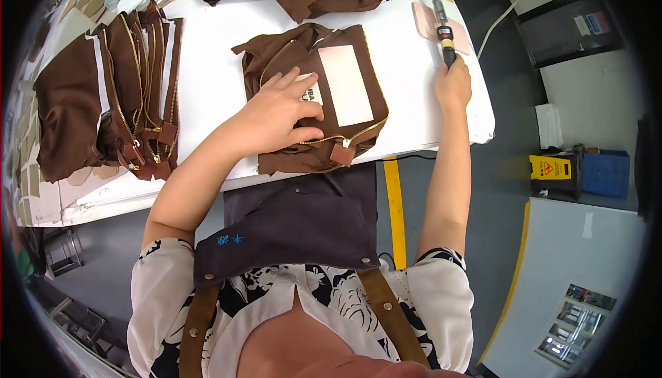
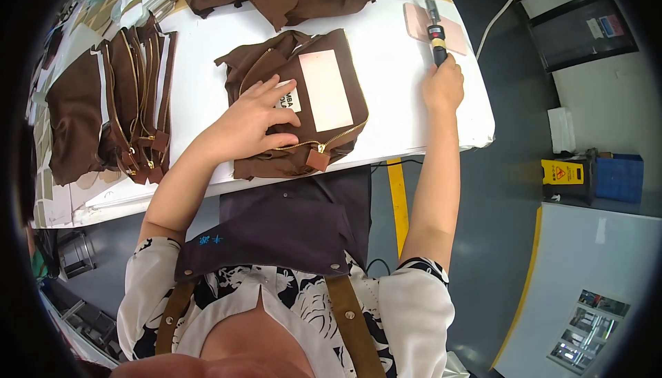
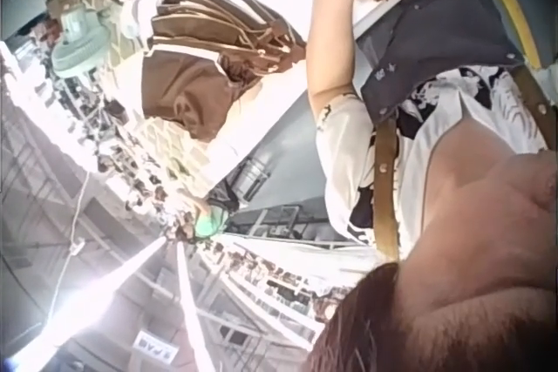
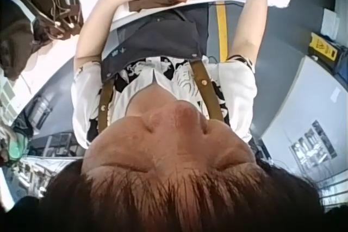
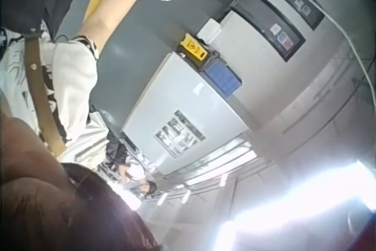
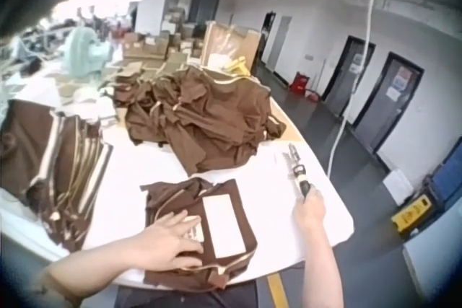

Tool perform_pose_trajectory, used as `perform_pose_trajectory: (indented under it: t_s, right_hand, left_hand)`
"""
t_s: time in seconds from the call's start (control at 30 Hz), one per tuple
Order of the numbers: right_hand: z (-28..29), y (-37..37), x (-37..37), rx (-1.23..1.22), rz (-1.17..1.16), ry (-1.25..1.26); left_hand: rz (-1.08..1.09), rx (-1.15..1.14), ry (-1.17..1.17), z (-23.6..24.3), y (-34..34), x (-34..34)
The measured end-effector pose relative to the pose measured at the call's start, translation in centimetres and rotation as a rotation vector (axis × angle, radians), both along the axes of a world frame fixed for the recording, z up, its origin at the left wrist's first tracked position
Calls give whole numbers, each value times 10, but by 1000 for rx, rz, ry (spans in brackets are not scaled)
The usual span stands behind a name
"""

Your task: Finishing the edges of brown bags by inserting a stiffener and using a handheld electric creasing tool.

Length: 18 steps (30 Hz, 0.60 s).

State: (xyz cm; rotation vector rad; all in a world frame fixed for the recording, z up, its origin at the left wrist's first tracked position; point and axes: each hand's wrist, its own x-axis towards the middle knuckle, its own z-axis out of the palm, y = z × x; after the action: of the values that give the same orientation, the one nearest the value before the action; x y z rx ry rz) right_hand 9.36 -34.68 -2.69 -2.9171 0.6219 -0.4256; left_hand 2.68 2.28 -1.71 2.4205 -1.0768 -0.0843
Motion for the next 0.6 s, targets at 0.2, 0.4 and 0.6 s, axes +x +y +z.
perform_pose_trajectory:
  t_s: [0.2,0.4,0.6]
  right_hand:
    - [37,20,-69,692,245,-326]
    - [66,89,-176,1086,345,72]
    - [46,118,-219,1002,344,310]
  left_hand:
    - [-30,-20,91,2,4,-6]
    - [-138,-43,100,10,13,-1]
    - [-176,-37,122,14,9,-2]
